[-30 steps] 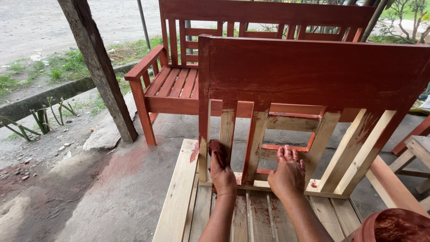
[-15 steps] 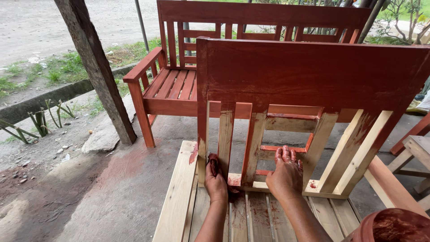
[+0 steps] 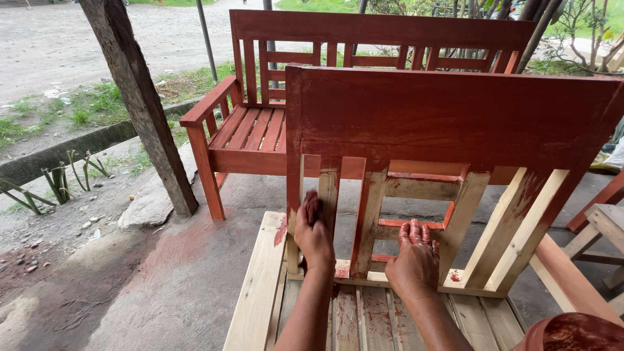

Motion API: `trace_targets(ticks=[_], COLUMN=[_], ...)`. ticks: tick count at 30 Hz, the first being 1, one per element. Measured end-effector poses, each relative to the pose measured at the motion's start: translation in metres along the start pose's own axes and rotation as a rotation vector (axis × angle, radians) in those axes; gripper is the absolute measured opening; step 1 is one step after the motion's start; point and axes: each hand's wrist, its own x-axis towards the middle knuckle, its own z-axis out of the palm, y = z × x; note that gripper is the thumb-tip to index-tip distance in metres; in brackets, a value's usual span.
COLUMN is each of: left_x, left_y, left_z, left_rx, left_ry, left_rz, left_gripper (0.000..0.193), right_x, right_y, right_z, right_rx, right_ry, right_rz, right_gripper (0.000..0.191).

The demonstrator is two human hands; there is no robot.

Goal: The person applies reddish-brown stain to a wooden chair using a cloth. They wipe the stain onto the vertical slats and horizontal rails of the chair back, working methodically from one section to the next.

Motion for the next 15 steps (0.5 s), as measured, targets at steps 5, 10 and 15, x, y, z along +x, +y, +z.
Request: trace_targets(ticks=[5, 10, 15], left_x=[0.030, 0.025, 0.018], left_y=[0.053, 0.058, 0.038], left_z=[0.028, 0.042, 0.038], left_rx=[0.042, 0.045, 0.145], left_ry=[-0.066, 0.038, -0.016], left_rz=[0.074, 0.575, 0.383], left_gripper=[0.052, 0.065, 0.046], right_x=[0.000, 0.001, 0.002], right_y=[0.000, -0.001, -0.002], right_z=[0.000, -0.002, -0.005], right_rx=[0.018, 0.033, 0.004], right_ry=[0.004, -0.001, -0.030], right_rz=[0.010, 0.009, 0.026], right_gripper=[0.083, 0.082, 0.081])
